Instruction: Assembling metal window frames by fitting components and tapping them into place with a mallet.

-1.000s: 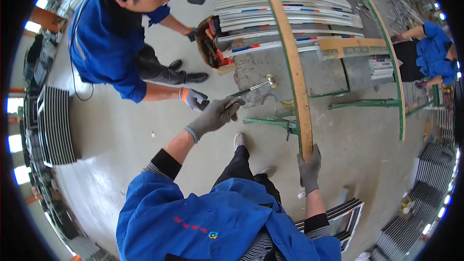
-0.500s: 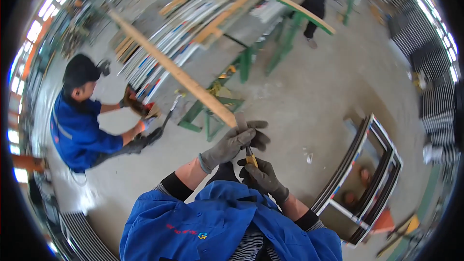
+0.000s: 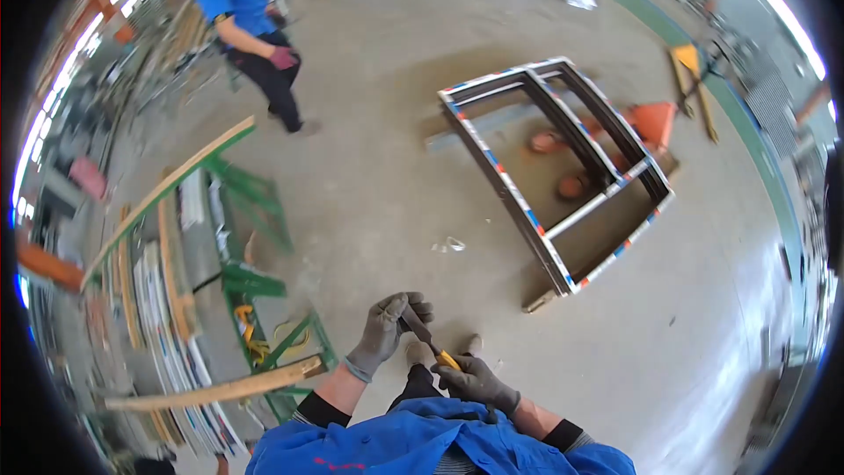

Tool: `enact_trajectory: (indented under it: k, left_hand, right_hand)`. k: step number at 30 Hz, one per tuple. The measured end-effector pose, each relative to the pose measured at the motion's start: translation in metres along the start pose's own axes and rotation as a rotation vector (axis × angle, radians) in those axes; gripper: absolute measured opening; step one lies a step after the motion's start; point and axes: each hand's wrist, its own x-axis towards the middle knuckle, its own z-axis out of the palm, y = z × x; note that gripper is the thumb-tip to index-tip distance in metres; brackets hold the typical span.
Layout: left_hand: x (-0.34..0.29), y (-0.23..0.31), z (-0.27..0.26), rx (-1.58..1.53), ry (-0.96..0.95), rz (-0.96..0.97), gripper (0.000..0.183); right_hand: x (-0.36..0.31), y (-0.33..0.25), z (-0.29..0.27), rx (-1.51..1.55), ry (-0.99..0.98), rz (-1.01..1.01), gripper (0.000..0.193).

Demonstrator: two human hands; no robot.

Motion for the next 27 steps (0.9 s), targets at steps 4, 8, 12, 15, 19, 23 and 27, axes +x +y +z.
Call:
enact_trajectory:
  k: [4,8,12,15,19,23,27]
  left_hand:
    - [0.043,-0.058,0.083,0.104,-0.13,-0.177,0.054]
    - [0.066,-0.119,0.179,0.173,-0.269,-0.278,0.06]
    - [0.081,-0.207,0.305,0.298,-0.45,-0.297,0.057]
    - [0.084,-0.28,0.423,0.597,-0.481,-0.276,0.051]
    - [0.097,-0.353,0.568,0.657,-0.506,-0.329,0.048]
    - [0.122,-0.402,0.693,0.606,-0.585,-0.302,0.049]
    - [0.185,-0.456,0.802,0.607,-0.644,-0.253,0.053]
  right_hand:
    - [-0.059,0.035,-0.058,0.223,0.157,0.064,0.042]
    - [-0.128,0.062,-0.127,0.288,0.284,0.0,0.043]
    - [-0.221,0.106,-0.217,0.41,0.353,-0.121,0.044]
    - [-0.305,0.139,-0.293,0.354,0.524,-0.189,0.046]
    - [-0.411,0.151,-0.415,0.413,0.518,-0.173,0.049]
    - [-0.489,0.141,-0.516,0.546,0.544,-0.18,0.048]
    - [-0.537,0.122,-0.64,0.538,0.572,-0.193,0.046]
